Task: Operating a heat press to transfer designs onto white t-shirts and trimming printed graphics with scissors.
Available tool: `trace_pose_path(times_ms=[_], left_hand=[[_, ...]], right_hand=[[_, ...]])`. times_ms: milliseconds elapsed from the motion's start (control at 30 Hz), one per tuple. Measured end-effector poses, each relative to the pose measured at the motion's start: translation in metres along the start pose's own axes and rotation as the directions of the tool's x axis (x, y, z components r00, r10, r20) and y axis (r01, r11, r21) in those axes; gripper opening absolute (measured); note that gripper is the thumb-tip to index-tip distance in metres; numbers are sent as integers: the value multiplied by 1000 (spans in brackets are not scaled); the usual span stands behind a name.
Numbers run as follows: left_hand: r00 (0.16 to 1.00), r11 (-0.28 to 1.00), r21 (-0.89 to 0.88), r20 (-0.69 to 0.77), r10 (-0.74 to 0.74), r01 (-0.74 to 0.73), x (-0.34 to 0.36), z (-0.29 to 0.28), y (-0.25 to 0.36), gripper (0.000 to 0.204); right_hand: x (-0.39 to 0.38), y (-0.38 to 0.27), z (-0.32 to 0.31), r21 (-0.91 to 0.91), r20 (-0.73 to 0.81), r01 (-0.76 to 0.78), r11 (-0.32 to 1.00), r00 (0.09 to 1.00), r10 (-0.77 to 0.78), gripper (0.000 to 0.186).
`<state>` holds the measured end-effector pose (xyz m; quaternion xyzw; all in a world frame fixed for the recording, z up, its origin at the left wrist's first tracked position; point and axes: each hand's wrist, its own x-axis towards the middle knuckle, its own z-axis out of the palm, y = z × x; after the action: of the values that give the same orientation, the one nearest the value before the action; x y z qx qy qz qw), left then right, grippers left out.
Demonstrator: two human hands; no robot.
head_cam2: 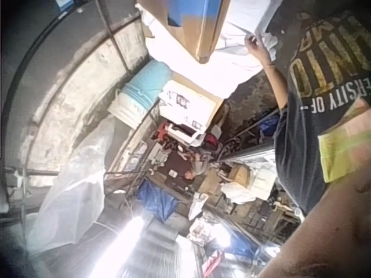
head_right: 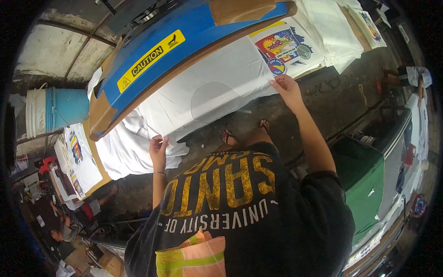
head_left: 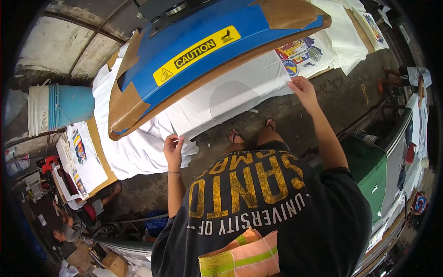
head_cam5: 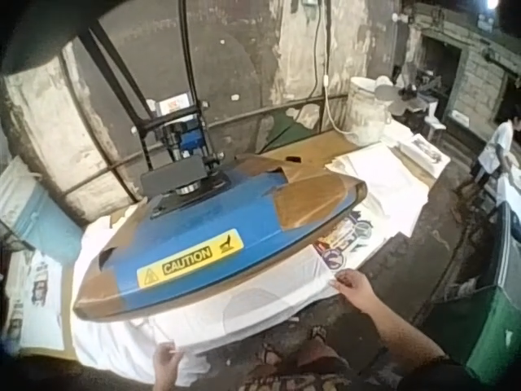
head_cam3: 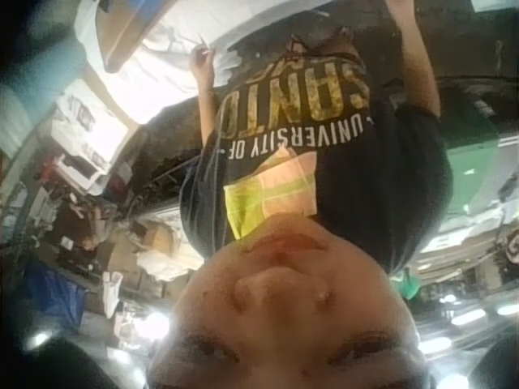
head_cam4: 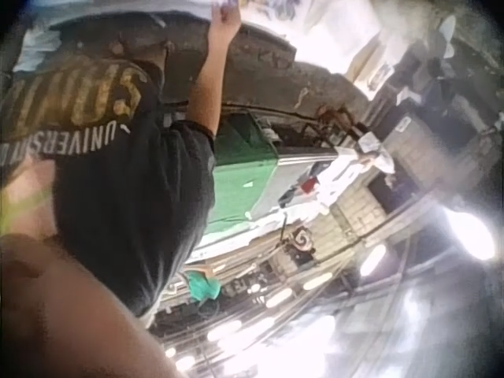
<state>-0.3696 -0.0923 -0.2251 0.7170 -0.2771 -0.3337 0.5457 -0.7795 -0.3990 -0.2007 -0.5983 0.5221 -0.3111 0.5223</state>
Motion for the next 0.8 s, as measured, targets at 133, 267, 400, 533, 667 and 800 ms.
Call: trace_pose_path(times_ms=[133, 267, 400, 533, 667, 800], left_hand=[[994, 966, 254, 109, 30, -57, 21, -11, 16, 15], [923, 892, 422, 385, -13, -164, 53, -56, 57, 10], [978, 956, 276, 202, 46, -102, 118, -43, 133, 23], [975, 974, 145, 164, 151, -175, 208, -22, 145, 27], [971, 971, 75, 94, 221, -229, 224, 9, 143, 29], [964, 964, 15, 15, 265, -266, 226, 37, 144, 31]], right_hand=[[20, -7, -11, -202, 76, 102, 974, 993, -88, 17], [49, -51, -27, -261, 323, 212, 942, 939, -122, 19], [125, -100, -8, 96, 332, 188, 977, 920, -209, 18], [266, -92, 50, 607, 242, 192, 771, 879, -410, 31], [282, -90, 69, 621, 271, 212, 754, 845, -461, 32], [299, -83, 69, 632, 328, 186, 752, 816, -477, 33]])
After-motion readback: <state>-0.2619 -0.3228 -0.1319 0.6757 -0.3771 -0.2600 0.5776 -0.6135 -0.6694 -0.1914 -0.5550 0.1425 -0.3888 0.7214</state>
